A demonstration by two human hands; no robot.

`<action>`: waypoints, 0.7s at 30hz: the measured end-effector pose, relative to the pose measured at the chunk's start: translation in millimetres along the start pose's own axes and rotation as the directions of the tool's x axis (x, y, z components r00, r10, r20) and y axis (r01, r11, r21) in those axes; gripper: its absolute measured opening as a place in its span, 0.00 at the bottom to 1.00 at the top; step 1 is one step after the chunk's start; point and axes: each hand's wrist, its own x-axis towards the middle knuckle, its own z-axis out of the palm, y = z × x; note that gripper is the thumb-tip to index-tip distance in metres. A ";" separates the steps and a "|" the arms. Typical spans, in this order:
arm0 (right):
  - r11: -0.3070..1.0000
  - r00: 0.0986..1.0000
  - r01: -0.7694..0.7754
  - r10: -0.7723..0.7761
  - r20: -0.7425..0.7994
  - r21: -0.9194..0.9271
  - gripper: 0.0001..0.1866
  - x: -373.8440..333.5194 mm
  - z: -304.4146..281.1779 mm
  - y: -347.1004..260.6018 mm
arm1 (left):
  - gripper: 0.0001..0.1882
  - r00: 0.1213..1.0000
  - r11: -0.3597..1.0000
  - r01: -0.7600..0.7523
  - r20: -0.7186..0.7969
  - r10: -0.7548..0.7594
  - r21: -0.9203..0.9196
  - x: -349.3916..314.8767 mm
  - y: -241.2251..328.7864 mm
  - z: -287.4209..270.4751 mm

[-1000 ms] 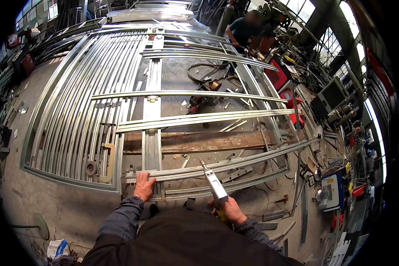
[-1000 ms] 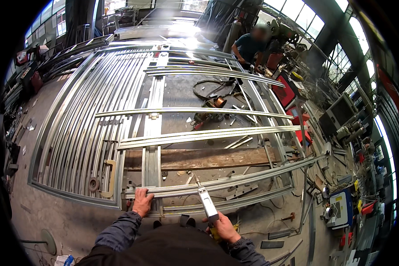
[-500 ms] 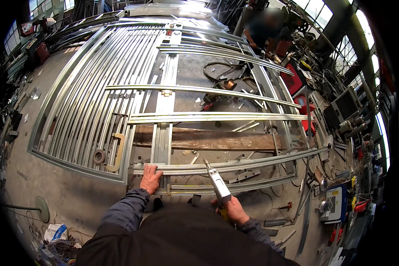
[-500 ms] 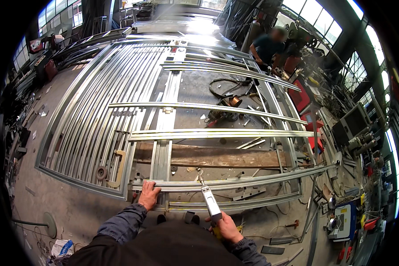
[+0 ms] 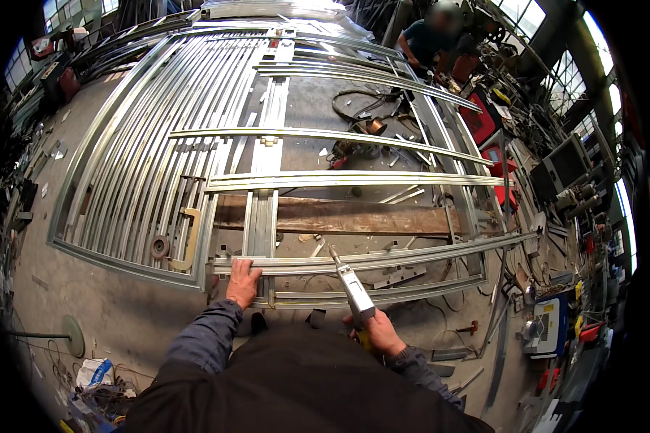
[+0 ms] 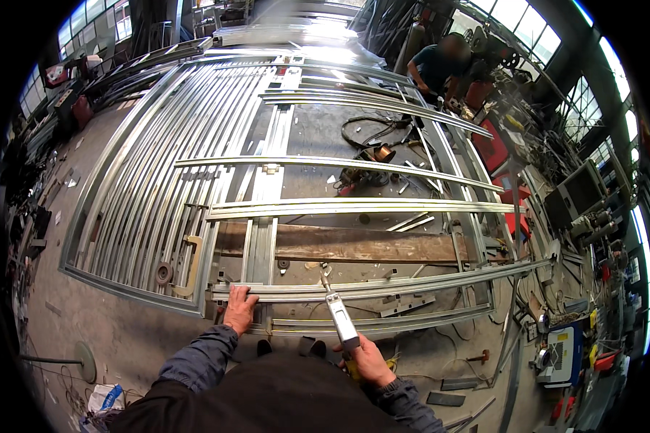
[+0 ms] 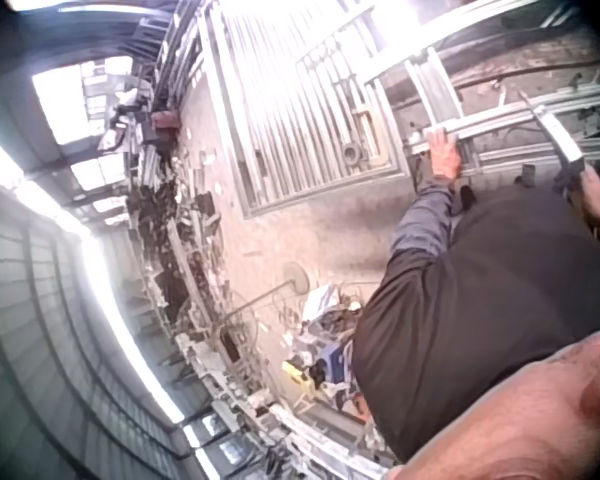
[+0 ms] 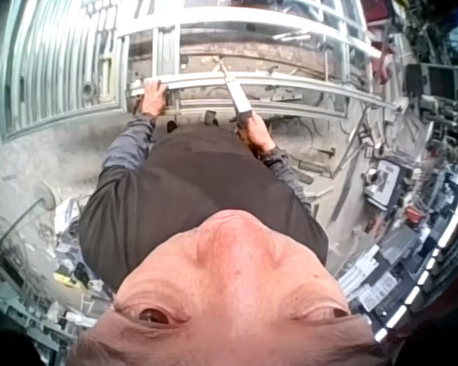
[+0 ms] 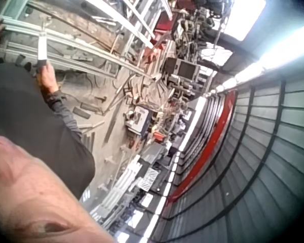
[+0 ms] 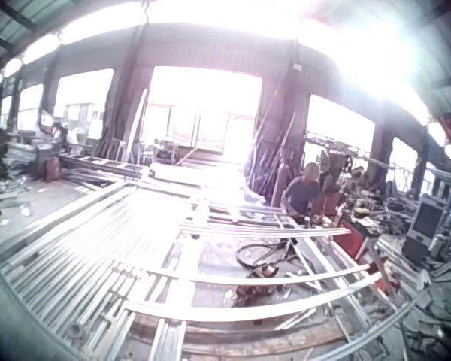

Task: The person assembles a metal frame by positioning aluminum profiles on a workbench and fastening them with a pneumatic nail gun. The person repeatedly aligns pieces, fires fasteners at joints, and adjusts the frame while other workers are visible in the background.

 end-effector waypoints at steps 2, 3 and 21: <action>1.000 1.000 0.008 -0.008 0.017 0.007 0.20 0.4 -3.0 4.7 | 0.15 1.000 1.000 0.014 0.016 -0.014 0.008 -3.1 -0.7 0.9; 1.000 0.999 0.019 -0.019 0.028 0.004 0.21 1.2 -4.2 4.7 | 0.15 1.000 1.000 0.013 0.011 -0.014 0.019 -3.5 -1.5 3.6; 1.000 0.993 0.008 -0.010 0.115 0.014 0.29 11.0 -55.0 -18.2 | 0.14 0.996 0.993 0.049 0.063 -0.055 0.107 7.3 19.1 -4.6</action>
